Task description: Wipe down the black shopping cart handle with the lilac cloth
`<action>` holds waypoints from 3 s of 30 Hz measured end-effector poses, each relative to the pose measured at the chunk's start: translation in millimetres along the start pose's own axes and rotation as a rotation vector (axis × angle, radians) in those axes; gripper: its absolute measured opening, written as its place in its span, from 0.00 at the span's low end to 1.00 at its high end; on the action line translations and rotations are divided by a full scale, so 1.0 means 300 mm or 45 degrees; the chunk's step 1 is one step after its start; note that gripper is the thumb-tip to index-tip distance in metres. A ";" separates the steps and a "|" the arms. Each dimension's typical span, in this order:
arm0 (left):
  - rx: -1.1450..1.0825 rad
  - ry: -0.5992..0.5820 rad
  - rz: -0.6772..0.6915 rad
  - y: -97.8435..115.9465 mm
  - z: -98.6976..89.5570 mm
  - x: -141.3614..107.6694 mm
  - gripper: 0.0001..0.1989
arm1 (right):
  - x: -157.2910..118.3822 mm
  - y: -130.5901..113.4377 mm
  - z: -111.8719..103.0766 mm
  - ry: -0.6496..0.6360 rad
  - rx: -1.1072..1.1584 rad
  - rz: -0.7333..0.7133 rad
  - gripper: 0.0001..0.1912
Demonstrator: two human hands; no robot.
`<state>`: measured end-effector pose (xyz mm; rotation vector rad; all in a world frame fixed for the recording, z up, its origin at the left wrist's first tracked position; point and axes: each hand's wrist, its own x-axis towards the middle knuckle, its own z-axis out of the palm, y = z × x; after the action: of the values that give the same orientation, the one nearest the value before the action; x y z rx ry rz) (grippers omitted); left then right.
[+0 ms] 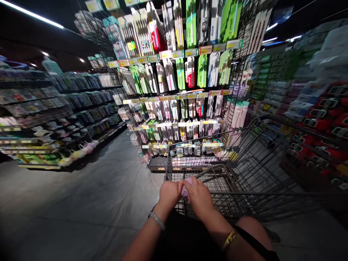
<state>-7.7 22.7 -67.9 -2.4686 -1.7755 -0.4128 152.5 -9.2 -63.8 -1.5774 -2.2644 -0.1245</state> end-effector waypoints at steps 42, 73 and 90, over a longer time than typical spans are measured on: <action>0.193 -0.144 -0.074 -0.242 0.008 0.160 0.32 | -0.230 0.562 -0.159 0.160 -0.260 0.332 0.22; 0.143 -0.371 -0.026 0.003 -0.012 0.185 0.42 | -0.162 0.383 -0.147 0.098 -0.135 0.267 0.19; 0.167 -0.330 -0.039 0.014 0.000 0.182 0.35 | -0.185 0.356 -0.106 0.288 -0.176 0.249 0.20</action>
<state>12.3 71.4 -53.3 -2.4990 -1.8642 0.0252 275.5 -28.1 -69.0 -1.7480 -1.9554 -0.3929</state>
